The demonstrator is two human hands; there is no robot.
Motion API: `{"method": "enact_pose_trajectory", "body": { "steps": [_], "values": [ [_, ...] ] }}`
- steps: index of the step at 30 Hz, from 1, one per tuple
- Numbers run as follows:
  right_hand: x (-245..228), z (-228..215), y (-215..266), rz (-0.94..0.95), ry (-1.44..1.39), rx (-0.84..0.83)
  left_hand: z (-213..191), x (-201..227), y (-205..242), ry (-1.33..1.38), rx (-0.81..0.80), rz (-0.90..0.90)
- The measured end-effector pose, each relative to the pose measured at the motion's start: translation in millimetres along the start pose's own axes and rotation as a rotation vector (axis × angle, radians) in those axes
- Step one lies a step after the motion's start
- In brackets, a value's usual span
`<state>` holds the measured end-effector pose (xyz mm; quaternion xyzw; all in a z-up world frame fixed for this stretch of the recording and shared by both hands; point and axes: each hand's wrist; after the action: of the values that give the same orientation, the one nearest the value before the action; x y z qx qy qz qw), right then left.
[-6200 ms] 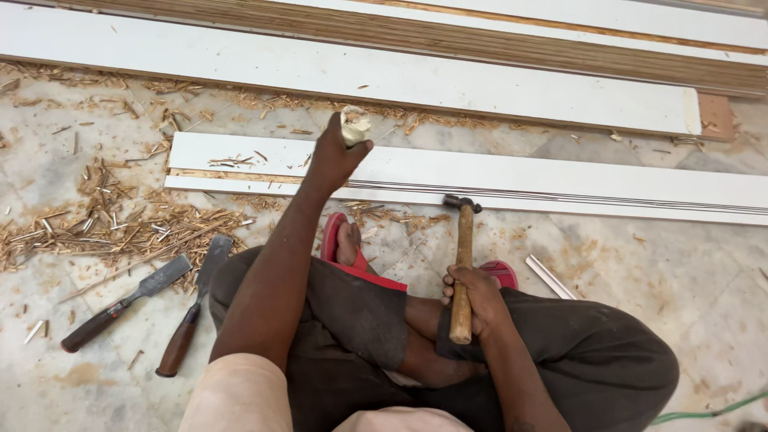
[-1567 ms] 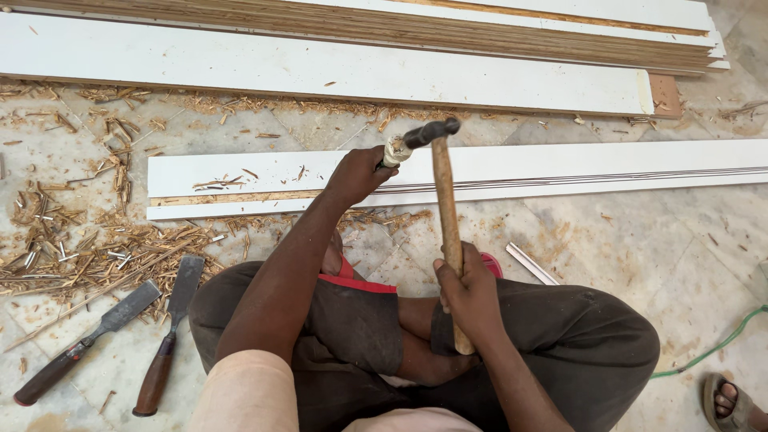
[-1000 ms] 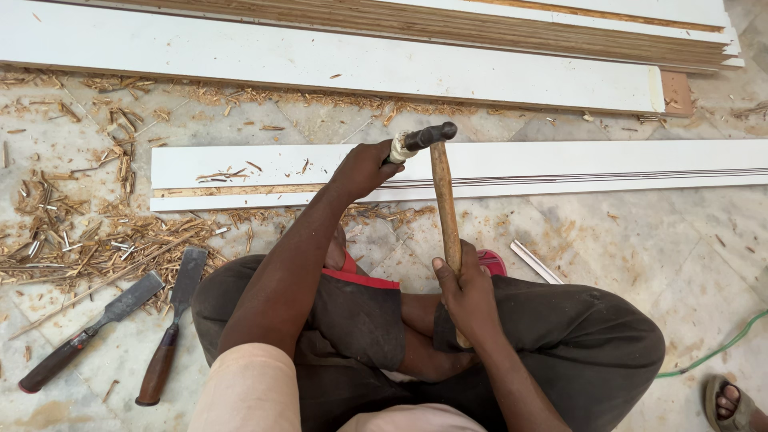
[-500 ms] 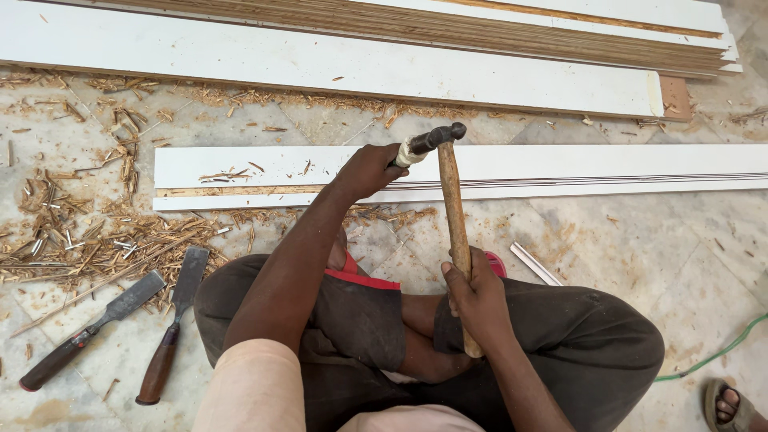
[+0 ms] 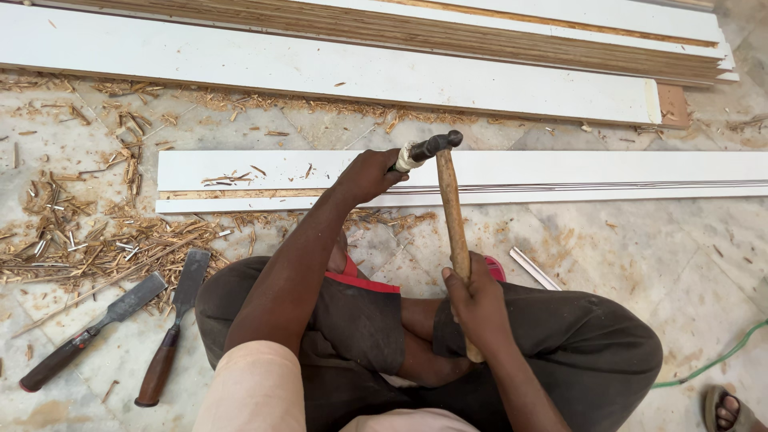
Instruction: The person sits on the floor and uses a hammer and chisel to carve a groove into a long white wooden plank. They repeatedly strike the chisel to remove wood chips along the length of the plank.
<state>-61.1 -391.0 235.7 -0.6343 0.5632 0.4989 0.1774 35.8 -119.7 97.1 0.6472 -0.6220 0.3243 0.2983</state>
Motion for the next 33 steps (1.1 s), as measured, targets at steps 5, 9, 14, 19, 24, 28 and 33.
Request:
{"method": "enact_pose_trajectory", "body": {
  "steps": [5, 9, 14, 19, 24, 28, 33],
  "values": [
    [-36.3, -33.9, 13.2, 0.05, -0.021, 0.04, 0.1, -2.1, -0.5, -0.016, 0.005, 0.02],
    [-64.7, -77.6, 44.2, -0.4, -0.01, 0.294, 4.5, -5.5, -3.4, -0.066, 0.027, 0.045],
    [-21.8, -63.1, 31.3, -0.54, -0.347, 0.45, 8.8, -6.7, -3.4, -0.047, 0.042, 0.065],
    [14.7, -13.8, 2.0, 0.026, -0.02, -0.001, 9.8, -10.3, -11.4, -0.103, 0.067, 0.115],
    [-32.1, -73.8, 28.4, -0.057, -0.142, 0.17, 11.6, -12.6, -5.8, -0.068, 0.04, 0.09],
    [-30.3, -78.4, 27.5, -0.377, -0.377, 0.341, 7.8, -7.9, -11.2, -0.117, 0.014, 0.091],
    [25.8, -23.0, -2.2, -0.064, -0.089, 0.101, 19.4, -8.2, -19.4, -0.233, -0.02, 0.081]
  ]
}}
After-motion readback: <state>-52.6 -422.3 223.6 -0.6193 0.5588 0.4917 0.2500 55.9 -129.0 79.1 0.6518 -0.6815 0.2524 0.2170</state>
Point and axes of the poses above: each hand's wrist, its own y-axis away from the middle knuckle, its own z-axis out of the palm, x = y × z, and after that the axes turned 7 degrees about -y, right-handed
